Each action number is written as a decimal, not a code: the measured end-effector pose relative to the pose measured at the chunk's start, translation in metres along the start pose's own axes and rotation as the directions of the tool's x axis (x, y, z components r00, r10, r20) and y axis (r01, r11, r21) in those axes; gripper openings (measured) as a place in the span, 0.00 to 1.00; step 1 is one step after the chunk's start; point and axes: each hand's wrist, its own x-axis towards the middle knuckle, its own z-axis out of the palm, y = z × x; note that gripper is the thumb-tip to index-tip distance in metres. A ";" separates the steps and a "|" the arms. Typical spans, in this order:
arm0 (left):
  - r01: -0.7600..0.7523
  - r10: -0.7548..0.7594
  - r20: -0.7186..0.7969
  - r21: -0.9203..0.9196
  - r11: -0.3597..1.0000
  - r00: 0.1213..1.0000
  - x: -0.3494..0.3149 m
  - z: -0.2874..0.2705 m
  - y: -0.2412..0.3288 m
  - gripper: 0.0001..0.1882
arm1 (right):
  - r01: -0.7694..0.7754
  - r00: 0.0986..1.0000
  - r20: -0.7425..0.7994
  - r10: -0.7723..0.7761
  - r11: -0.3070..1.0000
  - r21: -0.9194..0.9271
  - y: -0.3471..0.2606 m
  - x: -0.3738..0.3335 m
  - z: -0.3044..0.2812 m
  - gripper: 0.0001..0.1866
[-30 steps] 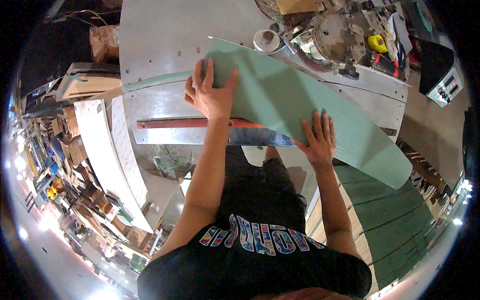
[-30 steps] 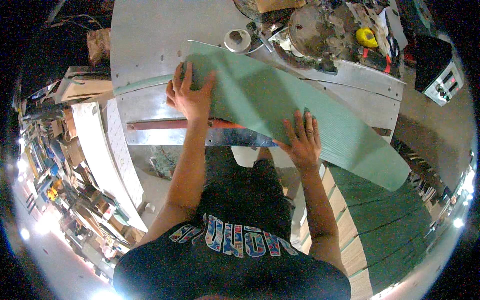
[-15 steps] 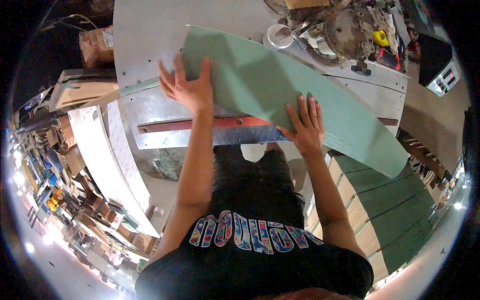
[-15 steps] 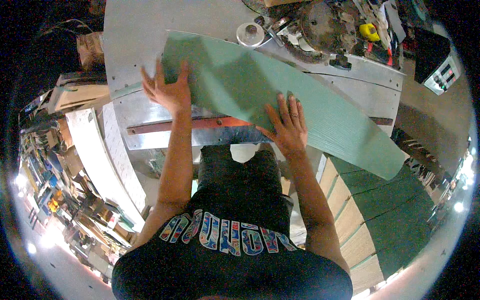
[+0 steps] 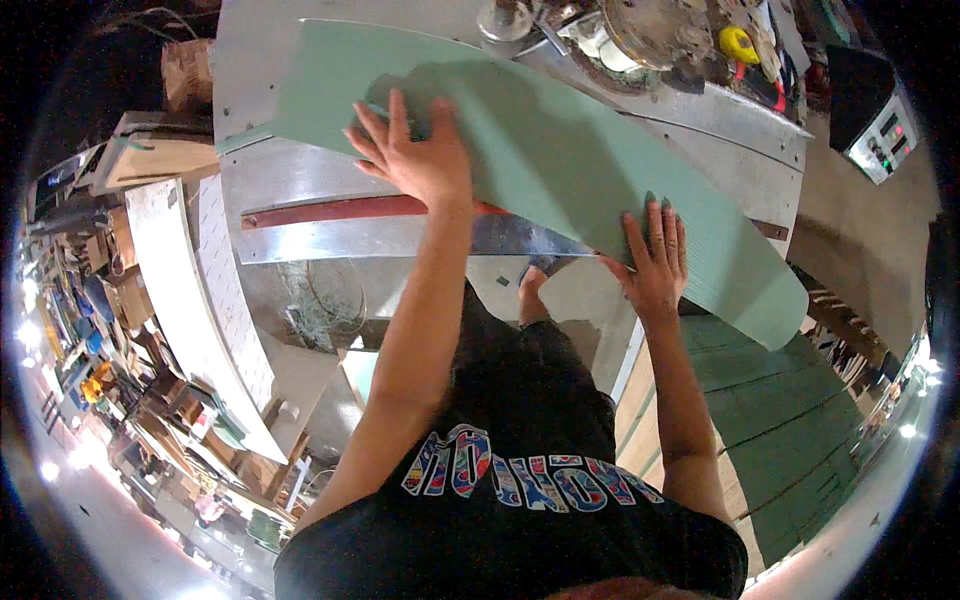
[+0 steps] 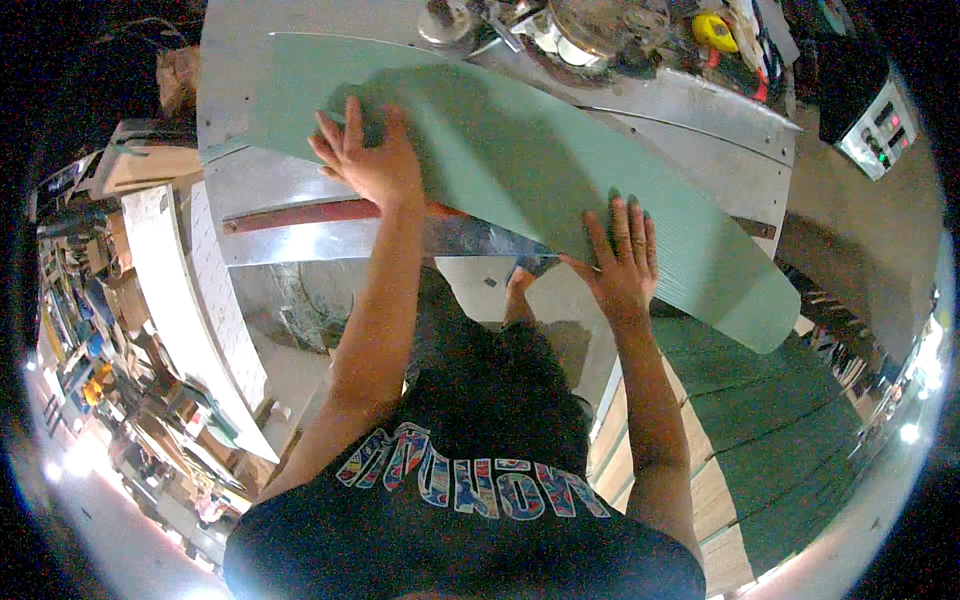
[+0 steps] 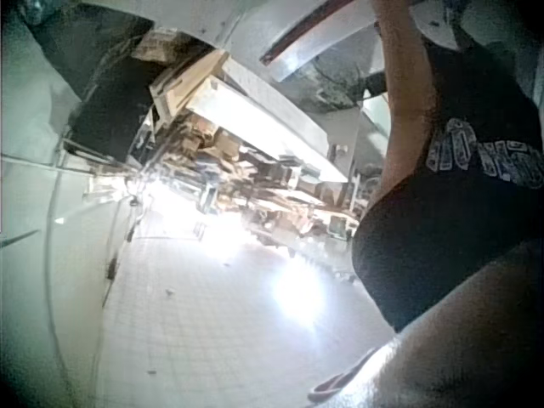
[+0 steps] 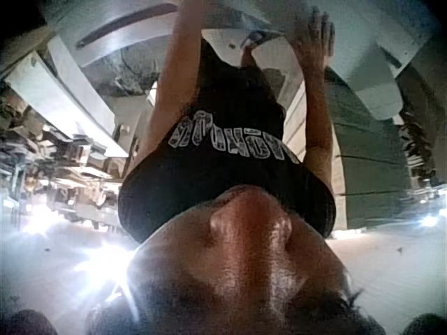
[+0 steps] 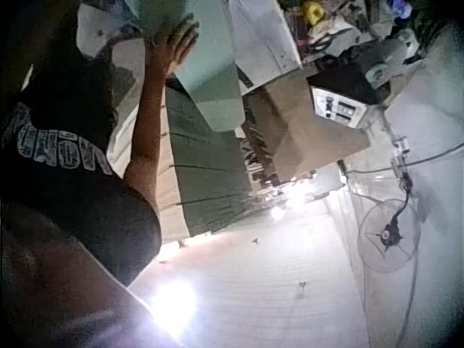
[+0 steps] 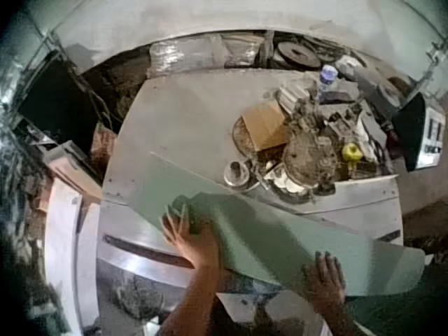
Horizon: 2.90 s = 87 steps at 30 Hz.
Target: The person prepares a large curved wooden panel by applying adhesive tape to its edge, trimming the tape with a knife, and then feeding the edge through a specialized edge-banding machine to seal it.
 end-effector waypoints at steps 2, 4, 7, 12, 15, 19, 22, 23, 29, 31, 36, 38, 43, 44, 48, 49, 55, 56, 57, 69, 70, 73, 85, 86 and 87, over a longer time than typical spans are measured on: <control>-0.023 0.023 0.013 0.012 1.000 1.000 0.012 0.001 -0.004 0.30 | 0.012 1.000 0.020 -0.012 1.000 0.002 -0.006 0.000 0.005 0.39; -0.047 0.046 0.014 0.022 0.999 0.999 0.020 0.002 -0.009 0.30 | 0.032 0.999 0.020 -0.032 0.999 0.022 -0.014 0.008 0.013 0.39; -0.082 0.082 0.004 0.055 0.995 0.997 0.033 0.005 -0.022 0.30 | 0.037 0.999 0.020 -0.038 0.998 0.049 -0.024 0.018 0.013 0.38; -0.094 0.094 0.001 0.064 0.993 0.996 0.055 0.003 -0.034 0.29 | 0.027 1.000 0.012 -0.029 0.993 0.117 -0.042 0.037 0.017 0.33; -0.083 0.083 0.012 0.051 0.995 0.996 0.071 0.000 -0.036 0.29 | 0.015 0.998 0.059 -0.023 0.990 0.138 -0.054 0.044 0.019 0.35; -0.109 0.109 0.005 0.017 0.994 0.994 0.092 -0.001 -0.049 0.28 | 0.006 0.999 0.041 -0.013 0.987 0.159 -0.072 0.060 0.022 0.35; -0.140 0.138 -0.042 -0.052 0.989 0.989 0.108 -0.002 -0.059 0.28 | -0.005 1.000 0.024 0.001 0.984 0.180 -0.087 0.070 0.023 0.35; -0.151 0.146 -0.065 -0.076 0.986 0.987 0.110 -0.003 -0.062 0.29 | -0.001 1.000 0.025 -0.003 0.984 0.179 -0.092 0.074 0.024 0.35; -0.243 0.250 0.125 -0.068 0.968 0.960 -0.015 -0.015 -0.028 0.28 | 0.056 0.998 -0.030 -0.052 0.984 0.171 -0.098 0.090 0.031 0.35; -0.185 0.188 0.173 -0.032 0.982 0.967 -0.049 -0.016 0.007 0.25 | 0.094 0.996 -0.018 -0.092 0.982 0.163 -0.095 0.099 0.034 0.36; -0.012 0.014 0.023 -0.077 0.997 1.000 -0.043 0.002 0.023 0.23 | 0.138 0.988 0.051 -0.149 0.975 0.176 -0.069 0.089 0.024 0.37; -0.011 0.008 -0.029 -0.087 0.996 1.000 -0.030 0.003 0.018 0.21 | 0.087 0.994 0.059 -0.094 0.991 0.106 -0.024 0.048 0.009 0.37; -0.073 0.072 -0.029 -0.035 0.997 0.997 0.002 0.003 -0.007 0.18 | 0.003 1.000 0.031 -0.004 1.000 0.006 0.004 0.008 0.004 0.39; -0.093 0.092 -0.038 -0.034 0.995 0.995 0.007 0.006 -0.010 0.18 | 0.007 0.999 0.032 -0.007 1.000 0.005 -0.002 0.010 0.006 0.39; -0.125 0.124 -0.056 -0.012 0.992 0.991 0.029 0.006 -0.020 0.16 | 0.039 0.999 0.001 -0.039 0.998 0.045 -0.019 0.023 0.017 0.39; -0.130 0.130 -0.055 -0.006 0.991 0.990 0.033 0.006 -0.022 0.16 | 0.036 0.999 0.018 -0.037 0.998 0.052 -0.023 0.025 0.018 0.38; -0.092 0.092 -0.005 -0.001 0.996 0.996 0.061 -0.002 -0.031 0.17 | 0.054 0.997 0.052 -0.060 0.993 0.106 -0.044 0.045 0.020 0.35; -0.095 0.095 -0.008 -0.009 0.995 0.995 0.067 -0.002 -0.034 0.16 | 0.052 0.997 0.048 -0.058 0.992 0.114 -0.050 0.049 0.020 0.35; -0.097 0.096 -0.010 -0.018 0.995 0.995 0.071 -0.003 -0.038 0.16 | 0.050 0.997 0.046 -0.056 0.992 0.119 -0.055 0.052 0.020 0.35; 0.038 0.046 0.121 -0.609 0.792 0.992 0.062 -0.003 -0.058 0.12 | 0.053 0.999 -0.012 -0.052 0.989 0.136 -0.103 0.089 0.028 0.35; -0.029 0.112 0.131 -0.514 0.857 0.985 0.036 -0.004 -0.043 0.11 | 0.059 0.998 -0.006 -0.059 0.990 0.130 -0.105 0.094 0.029 0.35; -0.238 0.234 0.156 0.006 0.971 0.960 -0.031 -0.014 0.011 0.10 | 0.102 0.995 0.006 -0.104 0.984 0.144 -0.104 0.103 0.032 0.35; -0.156 0.157 0.017 -0.039 0.987 0.987 0.027 -0.001 -0.019 0.12 | -0.171 0.981 0.072 0.180 0.978 -0.117 0.061 -0.058 -0.018 0.52; -0.150 0.150 0.022 -0.024 0.988 0.988 0.032 0.000 -0.020 0.11 | -0.203 0.976 0.052 0.210 0.973 -0.107 0.061 -0.062 -0.013 0.54; -0.149 0.149 0.024 -0.016 0.989 0.989 0.037 0.001 -0.021 0.12 | -0.237 0.970 0.034 0.242 0.967 -0.097 0.060 -0.064 -0.009 0.56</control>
